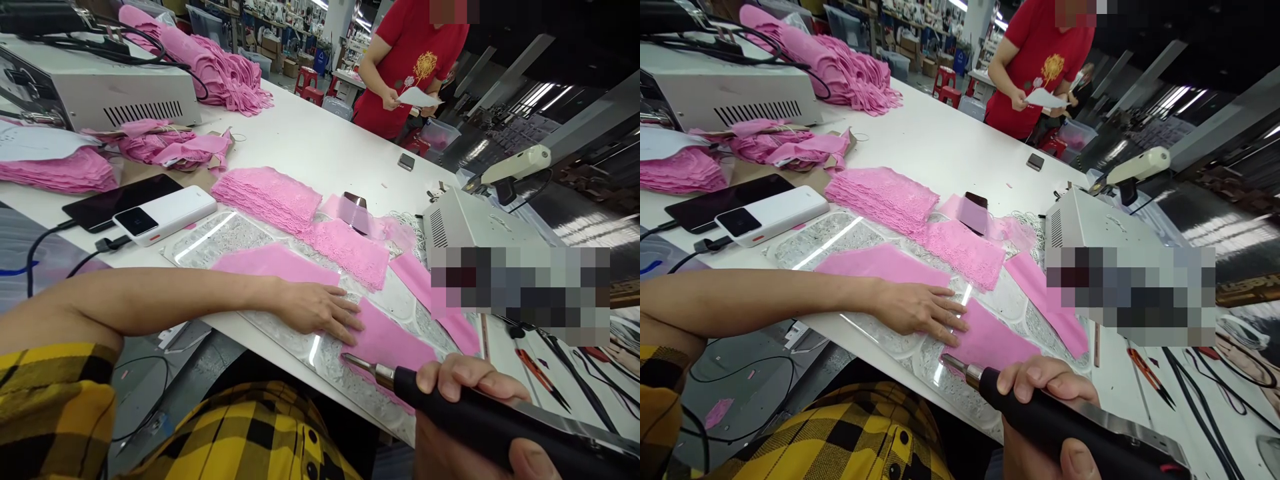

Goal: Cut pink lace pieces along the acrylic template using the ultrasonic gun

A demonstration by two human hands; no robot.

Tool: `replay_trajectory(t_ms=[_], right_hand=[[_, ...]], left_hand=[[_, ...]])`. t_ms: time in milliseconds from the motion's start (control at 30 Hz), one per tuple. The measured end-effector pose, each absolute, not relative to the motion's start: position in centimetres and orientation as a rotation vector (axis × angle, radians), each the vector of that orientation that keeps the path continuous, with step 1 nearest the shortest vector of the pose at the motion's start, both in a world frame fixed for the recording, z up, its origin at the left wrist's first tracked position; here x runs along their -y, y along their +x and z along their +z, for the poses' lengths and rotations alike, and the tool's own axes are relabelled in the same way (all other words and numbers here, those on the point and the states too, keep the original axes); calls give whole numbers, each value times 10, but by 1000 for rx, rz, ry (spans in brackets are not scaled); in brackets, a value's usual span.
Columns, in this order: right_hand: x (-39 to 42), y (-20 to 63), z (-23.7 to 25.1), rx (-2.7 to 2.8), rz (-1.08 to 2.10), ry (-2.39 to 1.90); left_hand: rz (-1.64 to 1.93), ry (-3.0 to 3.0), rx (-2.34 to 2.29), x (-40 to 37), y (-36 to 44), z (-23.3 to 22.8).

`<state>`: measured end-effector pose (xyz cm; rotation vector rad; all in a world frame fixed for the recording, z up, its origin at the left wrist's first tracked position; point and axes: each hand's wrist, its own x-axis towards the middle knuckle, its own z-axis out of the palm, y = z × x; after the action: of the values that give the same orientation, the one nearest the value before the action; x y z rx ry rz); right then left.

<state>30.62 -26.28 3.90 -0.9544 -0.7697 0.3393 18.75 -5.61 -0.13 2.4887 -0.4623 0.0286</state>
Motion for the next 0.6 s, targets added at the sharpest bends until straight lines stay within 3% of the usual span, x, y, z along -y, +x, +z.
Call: replay_trajectory(t_ms=[600], right_hand=[[262, 311, 38, 755, 349, -910]], left_hand=[[57, 2487, 443, 56, 186, 14]])
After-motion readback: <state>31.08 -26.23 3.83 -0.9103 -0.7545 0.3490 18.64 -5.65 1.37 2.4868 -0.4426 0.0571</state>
